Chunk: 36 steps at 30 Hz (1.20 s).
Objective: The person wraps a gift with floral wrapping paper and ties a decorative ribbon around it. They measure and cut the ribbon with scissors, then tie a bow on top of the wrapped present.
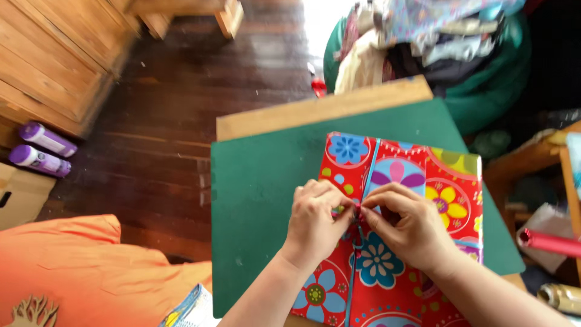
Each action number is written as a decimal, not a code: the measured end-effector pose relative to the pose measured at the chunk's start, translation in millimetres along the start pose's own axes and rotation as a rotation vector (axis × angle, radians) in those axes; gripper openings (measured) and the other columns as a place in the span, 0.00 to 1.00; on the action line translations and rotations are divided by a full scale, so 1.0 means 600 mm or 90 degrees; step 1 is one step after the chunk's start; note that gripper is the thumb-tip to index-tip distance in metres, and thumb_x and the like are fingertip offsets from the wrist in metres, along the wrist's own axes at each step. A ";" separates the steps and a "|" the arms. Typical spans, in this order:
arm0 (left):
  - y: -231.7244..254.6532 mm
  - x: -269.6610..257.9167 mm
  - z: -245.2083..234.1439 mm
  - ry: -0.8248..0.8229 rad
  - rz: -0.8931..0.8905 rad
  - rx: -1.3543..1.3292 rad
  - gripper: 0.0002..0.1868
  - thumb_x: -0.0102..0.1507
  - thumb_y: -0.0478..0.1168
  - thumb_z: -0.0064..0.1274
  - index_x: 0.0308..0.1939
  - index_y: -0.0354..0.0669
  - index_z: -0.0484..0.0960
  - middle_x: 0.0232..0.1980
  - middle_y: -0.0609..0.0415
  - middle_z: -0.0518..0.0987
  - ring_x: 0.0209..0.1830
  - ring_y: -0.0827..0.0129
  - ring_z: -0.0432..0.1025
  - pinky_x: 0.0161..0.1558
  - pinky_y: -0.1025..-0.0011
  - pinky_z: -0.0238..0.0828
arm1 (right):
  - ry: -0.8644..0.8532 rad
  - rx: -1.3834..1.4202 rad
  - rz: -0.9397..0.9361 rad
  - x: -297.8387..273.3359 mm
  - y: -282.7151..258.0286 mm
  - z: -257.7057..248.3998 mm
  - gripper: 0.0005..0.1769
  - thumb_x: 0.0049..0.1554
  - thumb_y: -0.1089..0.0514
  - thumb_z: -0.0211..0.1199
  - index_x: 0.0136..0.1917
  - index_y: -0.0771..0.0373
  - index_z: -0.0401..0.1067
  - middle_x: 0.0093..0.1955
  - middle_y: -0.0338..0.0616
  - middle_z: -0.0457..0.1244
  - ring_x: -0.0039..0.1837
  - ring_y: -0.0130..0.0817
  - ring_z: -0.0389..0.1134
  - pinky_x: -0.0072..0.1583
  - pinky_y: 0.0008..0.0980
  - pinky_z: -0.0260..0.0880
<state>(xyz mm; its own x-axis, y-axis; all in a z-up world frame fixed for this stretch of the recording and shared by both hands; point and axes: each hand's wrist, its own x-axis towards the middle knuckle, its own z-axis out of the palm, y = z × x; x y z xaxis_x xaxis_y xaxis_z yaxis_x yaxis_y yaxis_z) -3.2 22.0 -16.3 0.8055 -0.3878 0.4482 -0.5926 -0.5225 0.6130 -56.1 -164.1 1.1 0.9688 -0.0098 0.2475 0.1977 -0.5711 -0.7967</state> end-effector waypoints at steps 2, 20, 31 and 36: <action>0.003 -0.005 0.002 0.004 0.012 0.010 0.06 0.55 0.38 0.68 0.29 0.47 0.84 0.35 0.58 0.80 0.43 0.63 0.73 0.50 0.63 0.65 | 0.002 -0.018 0.006 -0.005 -0.004 0.003 0.07 0.52 0.62 0.69 0.46 0.64 0.79 0.47 0.41 0.71 0.39 0.27 0.73 0.41 0.26 0.73; 0.036 -0.005 -0.004 -0.012 -0.050 -0.021 0.05 0.56 0.40 0.61 0.26 0.46 0.86 0.31 0.59 0.81 0.41 0.65 0.74 0.52 0.63 0.65 | -0.006 -0.181 -0.204 0.001 -0.015 0.011 0.14 0.46 0.63 0.72 0.47 0.67 0.75 0.49 0.48 0.68 0.46 0.42 0.73 0.44 0.33 0.75; 0.023 0.001 -0.007 -0.067 -0.180 -0.128 0.08 0.56 0.40 0.60 0.24 0.43 0.87 0.28 0.59 0.81 0.38 0.69 0.73 0.49 0.66 0.66 | 0.053 -0.136 -0.198 -0.001 -0.019 0.015 0.09 0.47 0.68 0.70 0.43 0.66 0.75 0.45 0.47 0.69 0.43 0.38 0.73 0.42 0.30 0.75; 0.023 0.002 -0.008 -0.077 -0.183 -0.124 0.09 0.57 0.40 0.60 0.24 0.41 0.87 0.28 0.58 0.81 0.39 0.68 0.73 0.48 0.66 0.66 | 0.040 -0.128 -0.185 -0.002 -0.024 0.013 0.11 0.47 0.66 0.71 0.45 0.67 0.76 0.46 0.49 0.69 0.42 0.38 0.73 0.41 0.30 0.75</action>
<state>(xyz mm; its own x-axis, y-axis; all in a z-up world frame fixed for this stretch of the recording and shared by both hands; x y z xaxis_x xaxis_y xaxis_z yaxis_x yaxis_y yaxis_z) -10.3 18.1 -4.4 0.9259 -0.3390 0.1670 -0.3212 -0.4732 0.8203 -58.8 -149.5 7.8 0.8644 0.1299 0.4857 0.4240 -0.7075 -0.5654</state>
